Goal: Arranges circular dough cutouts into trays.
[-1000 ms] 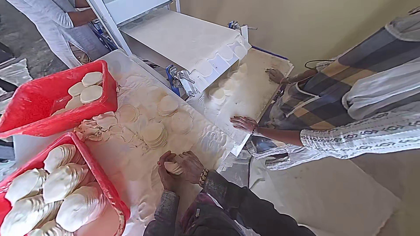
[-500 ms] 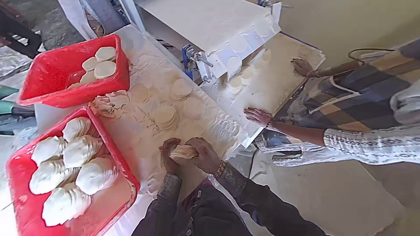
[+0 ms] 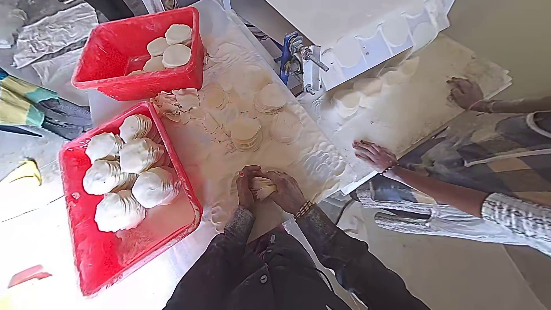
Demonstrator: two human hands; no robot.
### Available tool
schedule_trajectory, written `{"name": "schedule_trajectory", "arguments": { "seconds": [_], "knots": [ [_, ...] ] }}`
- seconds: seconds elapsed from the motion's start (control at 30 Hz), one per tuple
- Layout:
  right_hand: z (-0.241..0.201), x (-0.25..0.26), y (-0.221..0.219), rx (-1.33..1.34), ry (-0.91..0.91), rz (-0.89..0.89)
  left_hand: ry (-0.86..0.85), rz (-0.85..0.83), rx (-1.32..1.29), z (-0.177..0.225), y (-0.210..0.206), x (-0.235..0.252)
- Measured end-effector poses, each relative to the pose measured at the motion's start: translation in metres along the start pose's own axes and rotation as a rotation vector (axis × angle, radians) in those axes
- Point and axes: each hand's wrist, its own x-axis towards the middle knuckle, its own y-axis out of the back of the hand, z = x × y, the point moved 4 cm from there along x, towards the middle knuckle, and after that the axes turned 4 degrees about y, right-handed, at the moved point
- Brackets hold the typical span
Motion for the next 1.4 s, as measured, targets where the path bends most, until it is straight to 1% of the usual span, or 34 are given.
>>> {"name": "schedule_trajectory", "arguments": {
  "seconds": [0.1, 0.13, 0.23, 0.3, 0.33, 0.37, 0.4, 0.43, 0.47, 0.5, 0.53, 0.57, 0.6, 0.67, 0.77, 0.8, 0.83, 0.9, 0.93, 1.0, 1.03, 1.07, 1.1, 1.17, 1.2, 1.23, 1.27, 1.33, 1.4],
  "knots": [
    [-0.001, -0.01, 0.009, 0.196, 0.115, 0.169, 0.005, -0.053, -0.018, 0.006, 0.004, -0.001],
    [0.004, -0.011, 0.011, 0.272, 0.099, 0.18, 0.037, -0.07, -0.023, 0.008, 0.003, -0.002],
    [0.015, -0.006, 0.012, 0.558, -0.062, 0.067, 0.249, -0.104, -0.135, 0.021, -0.01, -0.009],
    [0.004, -0.008, 0.016, 0.895, -0.07, 0.021, 0.394, -0.016, -0.311, 0.031, -0.015, -0.017],
    [-0.002, -0.01, 0.02, 1.052, -0.055, 0.006, 0.434, 0.018, -0.415, 0.035, -0.017, -0.02],
    [-0.004, -0.011, 0.022, 1.088, -0.033, 0.005, 0.444, 0.008, -0.503, 0.037, -0.019, -0.023],
    [-0.003, -0.011, 0.025, 0.961, -0.023, 0.028, 0.449, -0.017, -0.541, 0.037, -0.021, -0.027],
    [-0.002, -0.01, 0.029, 0.688, -0.056, 0.063, 0.463, -0.032, -0.496, 0.037, -0.022, -0.032],
    [-0.003, -0.009, 0.033, 0.431, -0.113, 0.055, 0.486, -0.043, -0.413, 0.036, -0.024, -0.035],
    [-0.008, -0.007, 0.037, 0.239, -0.176, -0.018, 0.494, -0.047, -0.336, 0.03, -0.024, -0.034],
    [-0.016, -0.007, 0.04, 0.116, -0.21, -0.063, 0.524, -0.002, -0.372, 0.022, -0.024, -0.033],
    [-0.026, -0.01, 0.04, 0.04, -0.205, -0.068, 0.548, 0.068, -0.446, 0.014, -0.024, -0.032],
    [-0.036, -0.013, 0.041, 0.0, -0.169, -0.056, 0.558, 0.107, -0.521, 0.011, -0.024, -0.032],
    [-0.054, -0.019, 0.041, 0.039, -0.087, -0.068, 0.549, 0.095, -0.654, 0.014, -0.024, -0.031],
    [-0.06, -0.019, 0.038, 0.208, -0.025, -0.072, 0.426, 0.081, -0.776, 0.028, -0.017, -0.032],
    [-0.058, -0.017, 0.037, 0.215, -0.034, -0.063, 0.396, 0.062, -0.78, 0.033, -0.012, -0.034],
    [-0.055, -0.016, 0.036, 0.205, -0.05, -0.051, 0.4, 0.024, -0.777, 0.038, -0.009, -0.039],
    [-0.046, -0.016, 0.029, 0.236, -0.069, 0.007, 0.458, -0.027, -0.724, 0.043, -0.005, -0.054],
    [-0.039, -0.018, 0.024, 0.292, -0.059, 0.066, 0.485, -0.013, -0.656, 0.043, 0.0, -0.062],
    [-0.015, -0.025, 0.023, 0.328, -0.002, 0.296, 0.563, 0.106, -0.505, 0.041, 0.012, -0.075],
    [0.005, -0.031, 0.031, 0.247, -0.012, 0.436, 0.592, 0.15, -0.457, 0.041, 0.019, -0.081],
    [0.034, -0.038, 0.04, 0.117, -0.067, 0.555, 0.607, 0.182, -0.431, 0.042, 0.027, -0.089],
    [0.067, -0.045, 0.049, -0.027, -0.151, 0.624, 0.612, 0.207, -0.42, 0.045, 0.036, -0.097],
    [0.127, -0.056, 0.055, -0.269, -0.336, 0.617, 0.584, 0.235, -0.413, 0.054, 0.059, -0.116],
    [0.143, -0.06, 0.049, -0.36, -0.365, 0.607, 0.559, 0.248, -0.412, 0.059, 0.071, -0.127],
    [0.146, -0.063, 0.037, -0.436, -0.357, 0.611, 0.534, 0.274, -0.411, 0.064, 0.083, -0.137],
    [0.138, -0.063, 0.022, -0.476, -0.345, 0.624, 0.513, 0.303, -0.409, 0.069, 0.095, -0.148],
    [0.105, -0.049, -0.013, -0.463, -0.357, 0.63, 0.467, 0.368, -0.428, 0.077, 0.116, -0.168],
    [0.065, -0.027, -0.045, -0.397, -0.398, 0.6, 0.434, 0.41, -0.443, 0.082, 0.131, -0.184]
  ]
}}
